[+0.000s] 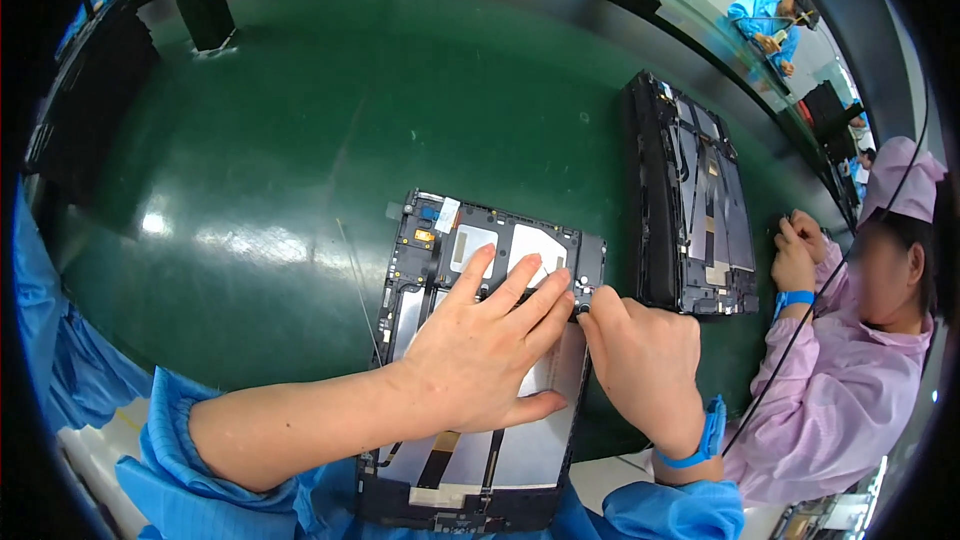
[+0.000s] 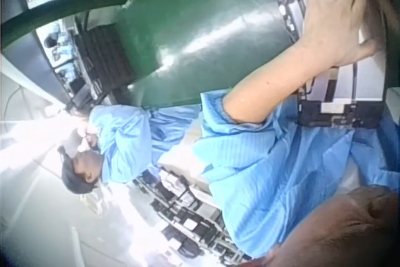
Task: The person assembles internal components into a tablet housing, placing a circuit board, battery pack, and internal cables using tweezers.
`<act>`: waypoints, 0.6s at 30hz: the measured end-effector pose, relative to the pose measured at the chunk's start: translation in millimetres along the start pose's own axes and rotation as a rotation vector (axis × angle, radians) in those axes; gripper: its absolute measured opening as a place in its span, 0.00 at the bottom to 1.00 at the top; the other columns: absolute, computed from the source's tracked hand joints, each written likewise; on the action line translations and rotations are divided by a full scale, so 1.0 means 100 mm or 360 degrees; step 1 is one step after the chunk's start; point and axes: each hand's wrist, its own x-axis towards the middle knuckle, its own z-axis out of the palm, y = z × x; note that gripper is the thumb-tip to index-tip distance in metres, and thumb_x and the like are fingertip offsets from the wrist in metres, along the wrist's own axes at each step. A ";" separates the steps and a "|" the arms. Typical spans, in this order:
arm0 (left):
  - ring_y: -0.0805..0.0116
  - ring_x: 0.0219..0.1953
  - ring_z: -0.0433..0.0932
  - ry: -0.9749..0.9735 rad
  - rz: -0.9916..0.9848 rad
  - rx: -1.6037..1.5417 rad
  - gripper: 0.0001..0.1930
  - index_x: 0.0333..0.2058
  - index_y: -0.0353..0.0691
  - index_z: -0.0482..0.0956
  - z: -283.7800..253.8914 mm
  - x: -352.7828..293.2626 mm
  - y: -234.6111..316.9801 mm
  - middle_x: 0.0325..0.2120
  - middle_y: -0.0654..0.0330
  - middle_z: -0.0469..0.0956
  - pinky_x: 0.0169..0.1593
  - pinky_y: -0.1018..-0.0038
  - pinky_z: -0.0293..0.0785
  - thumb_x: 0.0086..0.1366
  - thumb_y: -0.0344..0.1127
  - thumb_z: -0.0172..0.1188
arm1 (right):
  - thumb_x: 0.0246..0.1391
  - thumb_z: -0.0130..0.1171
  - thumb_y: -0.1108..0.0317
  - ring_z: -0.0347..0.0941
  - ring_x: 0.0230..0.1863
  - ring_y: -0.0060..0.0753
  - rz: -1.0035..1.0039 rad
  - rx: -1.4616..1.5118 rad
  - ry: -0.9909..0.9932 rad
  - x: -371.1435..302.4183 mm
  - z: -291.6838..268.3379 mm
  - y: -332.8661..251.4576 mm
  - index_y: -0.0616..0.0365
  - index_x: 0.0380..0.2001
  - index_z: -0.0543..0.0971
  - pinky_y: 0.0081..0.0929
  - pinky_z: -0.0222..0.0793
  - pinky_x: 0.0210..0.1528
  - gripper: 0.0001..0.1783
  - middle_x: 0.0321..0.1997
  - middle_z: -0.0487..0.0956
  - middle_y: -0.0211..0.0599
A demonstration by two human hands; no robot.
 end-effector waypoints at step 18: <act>0.50 0.52 0.52 0.0472 -0.0134 -0.0522 0.33 0.47 0.35 0.57 -0.18 -0.14 -0.03 0.47 0.44 0.55 0.52 0.59 0.49 0.47 0.50 0.53 | 0.39 0.53 0.67 0.69 0.22 0.39 -0.0001 0.0538 0.0300 -0.24 0.03 0.34 0.57 0.24 0.66 0.32 0.63 0.21 0.09 0.19 0.71 0.38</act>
